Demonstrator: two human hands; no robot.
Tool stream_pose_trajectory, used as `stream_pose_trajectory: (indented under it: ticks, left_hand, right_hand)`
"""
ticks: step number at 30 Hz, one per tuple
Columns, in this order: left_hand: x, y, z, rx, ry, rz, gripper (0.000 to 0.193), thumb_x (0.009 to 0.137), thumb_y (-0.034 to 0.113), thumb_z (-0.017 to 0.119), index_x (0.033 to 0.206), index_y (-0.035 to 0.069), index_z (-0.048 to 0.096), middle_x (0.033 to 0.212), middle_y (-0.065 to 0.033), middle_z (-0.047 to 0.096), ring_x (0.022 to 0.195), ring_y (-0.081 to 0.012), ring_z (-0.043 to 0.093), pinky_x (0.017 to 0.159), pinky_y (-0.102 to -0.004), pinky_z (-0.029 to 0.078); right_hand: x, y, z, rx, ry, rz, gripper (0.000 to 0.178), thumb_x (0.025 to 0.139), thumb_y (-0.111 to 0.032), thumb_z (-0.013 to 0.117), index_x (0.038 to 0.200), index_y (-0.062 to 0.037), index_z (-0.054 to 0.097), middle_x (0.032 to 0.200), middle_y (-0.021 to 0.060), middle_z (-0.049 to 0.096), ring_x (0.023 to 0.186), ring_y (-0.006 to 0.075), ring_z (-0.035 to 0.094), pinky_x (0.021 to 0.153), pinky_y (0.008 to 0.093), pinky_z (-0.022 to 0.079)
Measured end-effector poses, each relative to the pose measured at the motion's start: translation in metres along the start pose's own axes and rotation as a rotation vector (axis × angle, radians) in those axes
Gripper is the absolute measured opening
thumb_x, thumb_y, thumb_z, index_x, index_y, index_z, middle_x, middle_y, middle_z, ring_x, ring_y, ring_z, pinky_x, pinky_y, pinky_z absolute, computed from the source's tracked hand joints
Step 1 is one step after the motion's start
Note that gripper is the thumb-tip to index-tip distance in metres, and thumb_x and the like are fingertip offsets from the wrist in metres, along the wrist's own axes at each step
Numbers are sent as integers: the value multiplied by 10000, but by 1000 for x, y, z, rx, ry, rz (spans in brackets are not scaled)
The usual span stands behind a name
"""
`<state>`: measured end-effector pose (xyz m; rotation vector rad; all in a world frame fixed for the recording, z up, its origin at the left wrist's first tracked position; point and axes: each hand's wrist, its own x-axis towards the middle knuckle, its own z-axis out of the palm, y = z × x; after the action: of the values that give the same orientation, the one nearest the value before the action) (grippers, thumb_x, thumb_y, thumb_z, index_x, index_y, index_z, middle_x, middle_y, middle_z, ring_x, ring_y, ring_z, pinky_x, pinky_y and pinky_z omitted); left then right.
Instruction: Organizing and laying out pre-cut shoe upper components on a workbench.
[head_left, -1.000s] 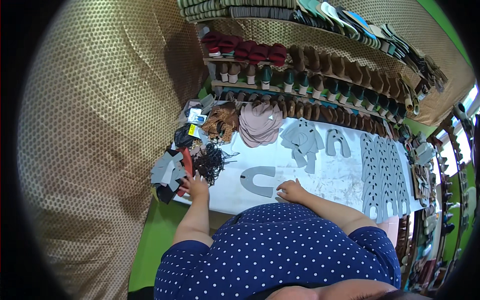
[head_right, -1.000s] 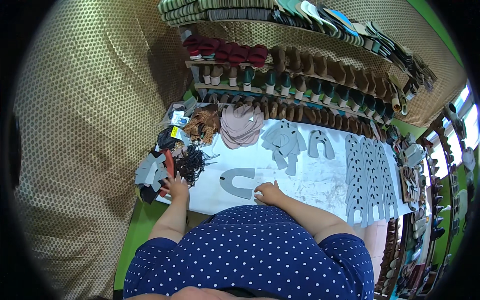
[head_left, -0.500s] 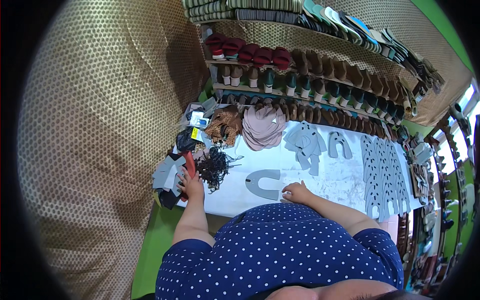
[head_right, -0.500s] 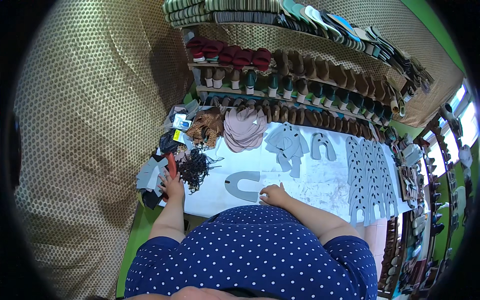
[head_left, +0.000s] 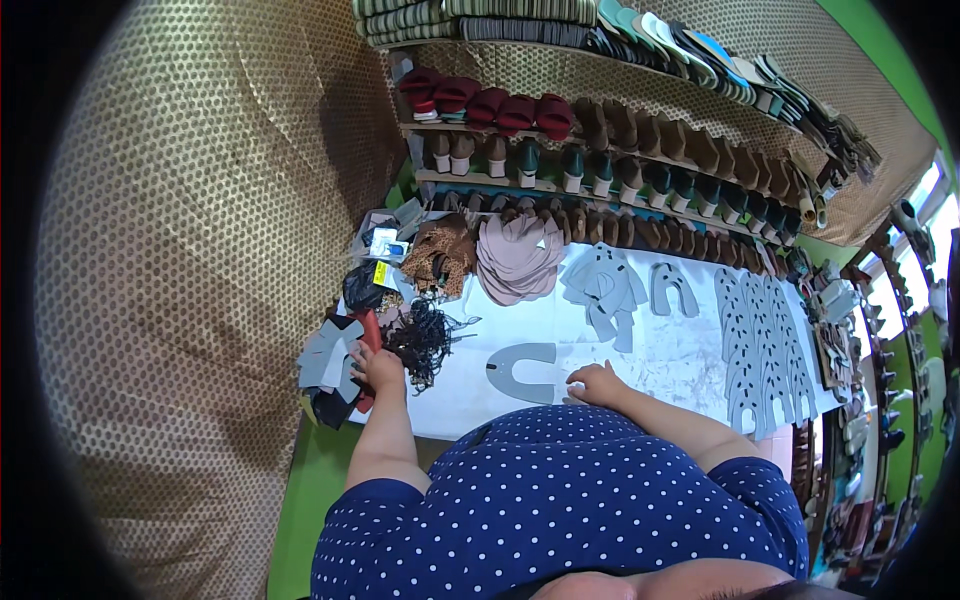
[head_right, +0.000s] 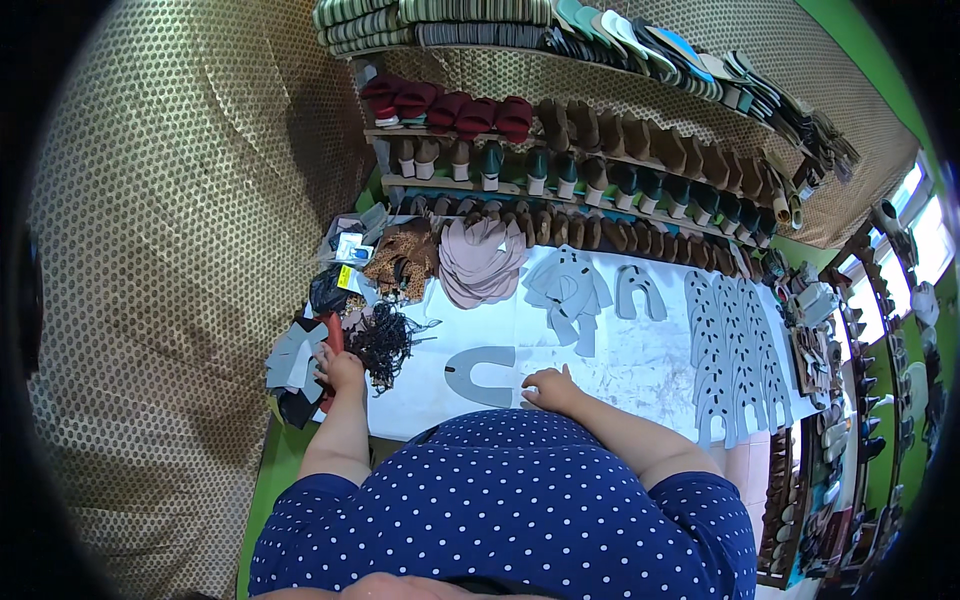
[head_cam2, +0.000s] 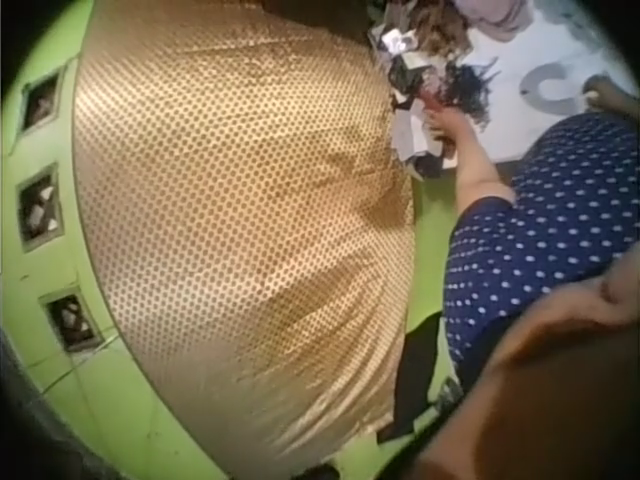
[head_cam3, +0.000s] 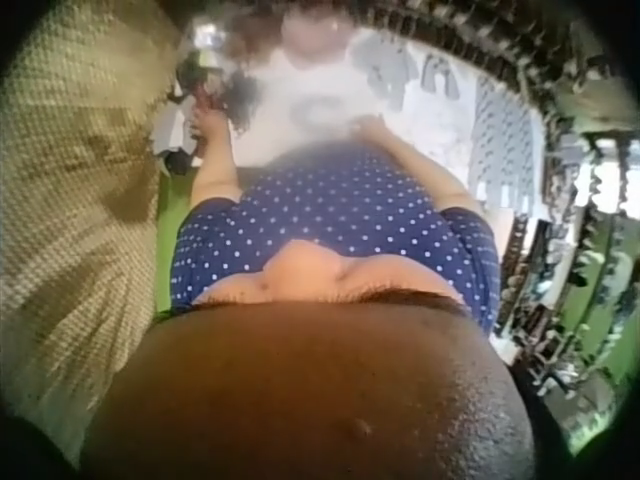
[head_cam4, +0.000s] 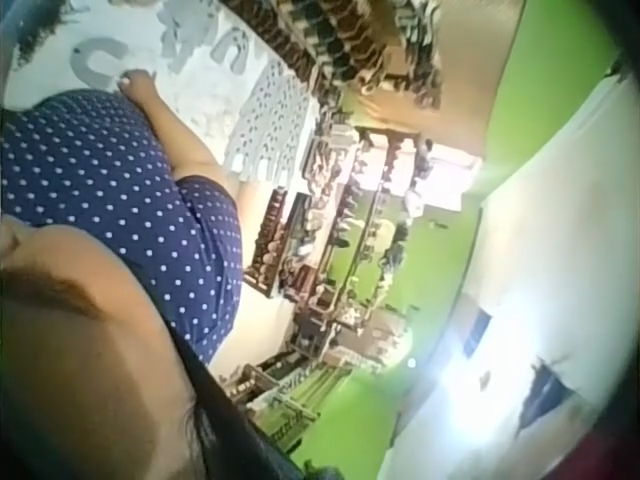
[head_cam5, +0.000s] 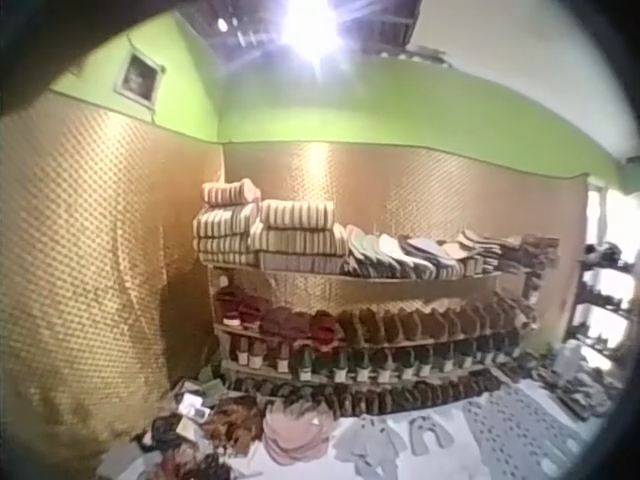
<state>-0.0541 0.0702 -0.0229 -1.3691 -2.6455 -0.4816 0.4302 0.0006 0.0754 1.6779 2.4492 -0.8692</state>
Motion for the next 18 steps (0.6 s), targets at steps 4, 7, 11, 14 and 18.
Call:
stream_pose_trajectory:
  ticks: [4,7,11,14,18]
  left_hand:
    - [1,18,-20,-132,54,-37,189,885,279,659,932,132,767,1617,-110,342,1507,-410,229,1174,-682,128]
    - [-3,39,-44,-273,93,74,155,879,275,678,908,149,762,1619,-125,339,1502,-424,231,1170,-699,103]
    - [-32,99,-96,-317,85,496,102,847,283,726,869,192,767,1626,-130,328,1507,-423,220,1159,-713,91]
    - [-66,139,-122,-376,105,759,82,841,279,738,822,200,746,1605,-170,357,1489,-459,239,1162,-708,60]
    - [-97,168,-128,-365,338,1032,80,855,288,730,841,212,711,1580,-140,410,1484,-428,268,1166,-700,32]
  right_hand:
    - [5,4,1,6,7,-8,348,932,-427,622,1167,-186,712,1235,106,678,1264,341,549,1081,768,236]
    - [13,2,-2,38,5,-21,342,932,-429,624,1163,-193,715,1246,101,674,1268,345,545,1086,765,230]
    - [27,-15,-24,42,61,-19,329,935,-436,612,1136,-201,727,1237,95,673,1267,345,544,1074,780,216]
    - [36,-43,-42,109,214,-5,337,932,-452,611,1085,-183,747,1175,104,692,1221,353,576,1072,741,259]
    - [78,-54,-41,568,204,-41,399,930,-468,630,1003,-100,768,998,132,734,1024,341,669,1009,482,458]
